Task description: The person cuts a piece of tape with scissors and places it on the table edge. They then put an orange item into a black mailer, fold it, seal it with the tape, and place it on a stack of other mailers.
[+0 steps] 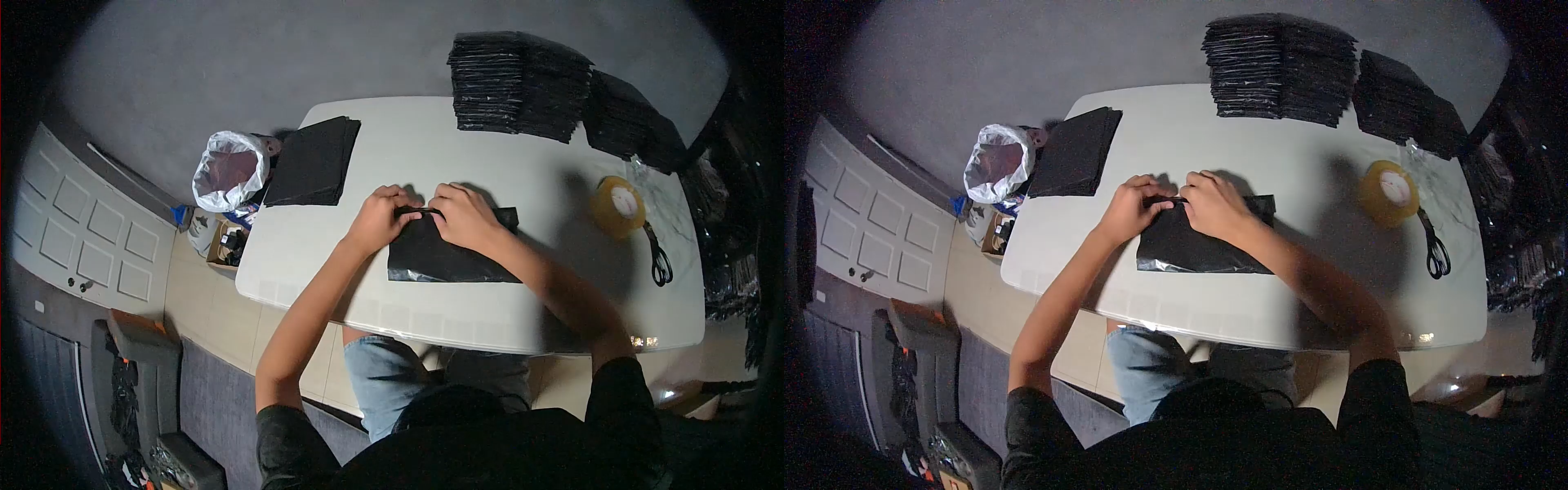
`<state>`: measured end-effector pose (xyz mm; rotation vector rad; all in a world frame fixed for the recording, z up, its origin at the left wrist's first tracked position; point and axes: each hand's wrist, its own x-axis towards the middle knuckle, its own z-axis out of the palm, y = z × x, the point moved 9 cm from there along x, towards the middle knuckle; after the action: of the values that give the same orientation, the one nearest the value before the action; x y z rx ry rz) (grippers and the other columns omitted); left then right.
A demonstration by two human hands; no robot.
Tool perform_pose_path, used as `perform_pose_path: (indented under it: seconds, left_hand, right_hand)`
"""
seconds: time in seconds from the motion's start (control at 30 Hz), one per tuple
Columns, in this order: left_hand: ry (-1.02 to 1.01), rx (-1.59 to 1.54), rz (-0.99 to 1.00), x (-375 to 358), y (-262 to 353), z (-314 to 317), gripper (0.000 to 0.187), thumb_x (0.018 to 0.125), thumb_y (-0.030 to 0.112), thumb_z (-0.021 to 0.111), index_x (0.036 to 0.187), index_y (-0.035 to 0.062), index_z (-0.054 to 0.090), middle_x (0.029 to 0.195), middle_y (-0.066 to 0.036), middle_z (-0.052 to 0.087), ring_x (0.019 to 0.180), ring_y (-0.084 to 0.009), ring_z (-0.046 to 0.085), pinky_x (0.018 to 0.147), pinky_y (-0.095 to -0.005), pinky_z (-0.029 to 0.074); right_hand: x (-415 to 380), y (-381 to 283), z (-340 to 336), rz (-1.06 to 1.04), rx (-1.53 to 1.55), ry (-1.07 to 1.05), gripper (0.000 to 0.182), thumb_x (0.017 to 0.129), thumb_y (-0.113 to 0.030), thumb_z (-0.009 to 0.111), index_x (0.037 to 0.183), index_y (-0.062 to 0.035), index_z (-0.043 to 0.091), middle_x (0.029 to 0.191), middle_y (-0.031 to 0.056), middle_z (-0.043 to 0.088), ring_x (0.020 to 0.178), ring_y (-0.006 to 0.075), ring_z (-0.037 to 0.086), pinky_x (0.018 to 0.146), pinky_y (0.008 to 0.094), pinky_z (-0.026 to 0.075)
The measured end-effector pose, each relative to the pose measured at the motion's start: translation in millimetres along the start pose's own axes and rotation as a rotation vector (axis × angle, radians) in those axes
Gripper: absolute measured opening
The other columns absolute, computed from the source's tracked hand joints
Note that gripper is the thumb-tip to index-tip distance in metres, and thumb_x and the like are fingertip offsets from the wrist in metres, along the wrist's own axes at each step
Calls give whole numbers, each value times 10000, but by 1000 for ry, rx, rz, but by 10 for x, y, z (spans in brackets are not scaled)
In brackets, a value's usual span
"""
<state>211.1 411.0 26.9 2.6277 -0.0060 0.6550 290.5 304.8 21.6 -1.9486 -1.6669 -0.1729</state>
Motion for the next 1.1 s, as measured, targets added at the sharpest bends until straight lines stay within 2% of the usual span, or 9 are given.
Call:
perform_pose_path:
  seconds: [0.1, 0.17, 0.23, 0.3, 0.43, 0.73, 0.87, 1.03, 1.1]
  left_hand:
    - [-62, -113, -69, 30, -122, 38, 286, 748, -3, 790, 1026, 64, 778, 995, -138, 697, 969, -353, 661, 887, -433, 551]
    - [-100, -67, -38, 38, -126, 49, 373, 704, -70, 791, 1058, 45, 774, 1011, -141, 700, 990, -344, 672, 877, -427, 562]
    - [-72, -36, 22, 27, -120, 33, 366, 706, -58, 793, 1055, 52, 776, 1006, -133, 695, 995, -337, 671, 880, -422, 563]
    - [-45, -6, 79, 14, -85, 8, 358, 708, -45, 795, 1051, 59, 778, 1002, -124, 690, 999, -330, 670, 883, -417, 564]
    - [-30, 82, 155, 8, 0, -25, 273, 765, 25, 796, 1031, 86, 786, 991, -94, 687, 981, -299, 670, 884, -404, 578]
    - [-96, 187, 342, -9, 49, -96, 224, 831, 88, 773, 1046, 141, 806, 962, -38, 683, 898, -229, 682, 820, -364, 606]
    - [-93, 277, 479, -82, 71, -86, 193, 859, 121, 758, 1043, 147, 810, 933, -24, 674, 864, -217, 685, 770, -360, 613]
    - [-116, 324, 481, -106, 137, -83, 111, 895, 162, 753, 984, 123, 808, 920, -25, 669, 855, -215, 686, 726, -357, 605]
    - [-112, 345, 492, -118, 146, -80, 87, 898, 168, 766, 950, 111, 808, 913, -27, 670, 847, -217, 685, 716, -358, 599]
  right_hand:
    - [-27, -13, 9, -12, -17, 3, 129, 815, -87, 740, 917, -8, 734, 1033, 129, 659, 1064, 333, 648, 897, 465, 567]
    - [-30, -9, -1, -4, -8, 10, 149, 814, -90, 746, 940, -11, 739, 1043, 122, 656, 1068, 329, 645, 907, 461, 564]
    - [-28, -19, -12, 3, -1, 18, 170, 813, -93, 752, 963, -14, 744, 1053, 114, 654, 1071, 324, 643, 917, 456, 562]
    - [-44, -15, -134, 37, 14, 171, 202, 795, -47, 755, 997, -29, 758, 1010, 93, 660, 1025, 295, 640, 930, 419, 540]
    - [-62, 106, -65, 124, 54, 64, 220, 825, -77, 743, 1042, -43, 764, 1066, 95, 637, 1084, 296, 629, 956, 436, 548]
    - [-75, -97, -15, -104, -10, 69, 203, 823, -5, 658, 984, -38, 778, 1012, 78, 635, 1016, 271, 632, 867, 420, 576]
    - [-67, -92, -85, -127, 68, 55, 184, 790, -49, 704, 958, -37, 780, 964, 79, 633, 978, 264, 636, 847, 418, 570]
    - [-70, -151, -107, -185, 107, -8, 197, 762, -148, 766, 912, -20, 777, 923, 87, 632, 935, 264, 633, 784, 404, 563]
    - [-89, -209, -138, -243, 134, 5, 212, 743, -147, 808, 906, -13, 781, 861, 93, 633, 840, 265, 619, 734, 373, 552]
